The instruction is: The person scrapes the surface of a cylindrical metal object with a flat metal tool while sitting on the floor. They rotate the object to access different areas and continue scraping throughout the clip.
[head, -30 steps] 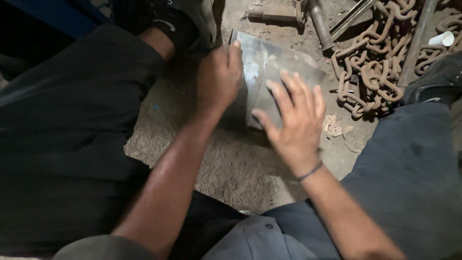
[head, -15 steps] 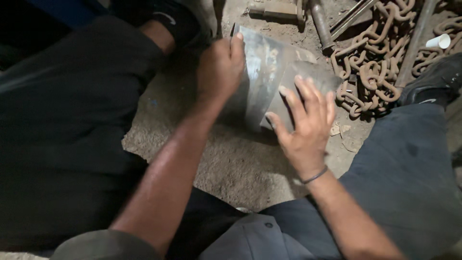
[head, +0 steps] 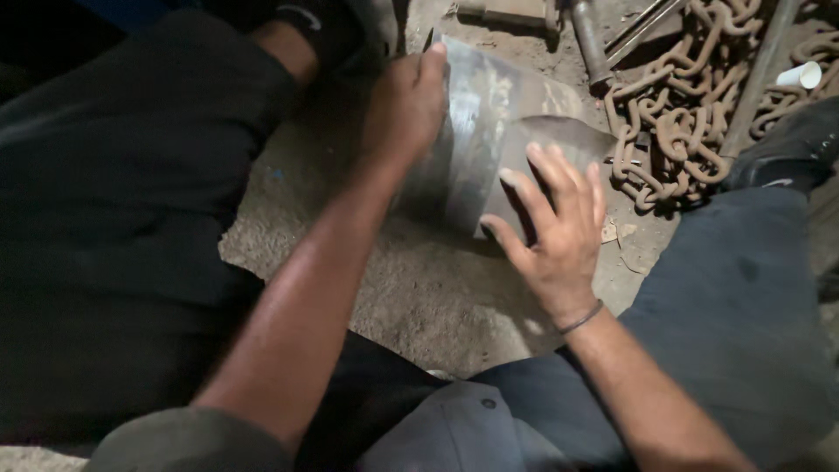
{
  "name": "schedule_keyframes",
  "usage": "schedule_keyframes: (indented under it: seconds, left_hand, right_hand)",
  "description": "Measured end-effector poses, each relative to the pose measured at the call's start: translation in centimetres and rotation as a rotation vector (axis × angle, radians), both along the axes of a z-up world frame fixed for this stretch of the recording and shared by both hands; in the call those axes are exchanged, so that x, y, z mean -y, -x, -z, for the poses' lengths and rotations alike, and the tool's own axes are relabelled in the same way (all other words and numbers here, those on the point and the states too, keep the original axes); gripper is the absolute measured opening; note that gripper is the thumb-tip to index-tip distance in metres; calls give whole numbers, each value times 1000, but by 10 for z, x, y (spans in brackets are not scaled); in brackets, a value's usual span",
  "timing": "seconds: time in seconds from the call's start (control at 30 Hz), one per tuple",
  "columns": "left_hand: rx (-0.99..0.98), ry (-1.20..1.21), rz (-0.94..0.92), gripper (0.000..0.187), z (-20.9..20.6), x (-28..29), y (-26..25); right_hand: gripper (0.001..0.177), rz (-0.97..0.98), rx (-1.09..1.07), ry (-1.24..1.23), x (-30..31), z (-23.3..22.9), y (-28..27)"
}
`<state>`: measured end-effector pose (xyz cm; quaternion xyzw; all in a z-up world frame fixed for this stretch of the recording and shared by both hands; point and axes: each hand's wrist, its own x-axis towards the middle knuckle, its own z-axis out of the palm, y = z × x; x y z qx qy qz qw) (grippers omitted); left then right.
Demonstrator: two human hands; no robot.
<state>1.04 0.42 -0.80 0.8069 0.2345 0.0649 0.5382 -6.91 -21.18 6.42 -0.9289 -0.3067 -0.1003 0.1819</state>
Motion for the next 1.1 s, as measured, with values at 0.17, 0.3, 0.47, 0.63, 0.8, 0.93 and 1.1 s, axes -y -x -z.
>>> schedule_keyframes:
  seconds: [0.17,0.3,0.47,0.63,0.8,0.93,1.1]
  left_hand:
    - [70,125,58,55,17,-2,5]
    - [162,84,74,55,13,-7,1]
    - [6,86,52,57,15,-5,5]
    - [115,96,88,61,36,-4,-2]
    - [323,209,106,59,44,-11,3]
    - [205,257,113,60,33,-11,8]
    - [54,177,60,54,21,-7,14]
  right_hand:
    - [56,-22,-63,-74,-31,15,-27]
    - [56,16,-215,-141,-57,19,-55]
    - [57,-115,-40,-46,-14,13,-19]
    - [57,-109,-43,-17,0,1,-10]
    - [59,-45,-169,-185,-61,19,-50]
    - [60,-149,-117,-180,-44,18,-47]
    - [55,-164,-37,25,14,-4,-17]
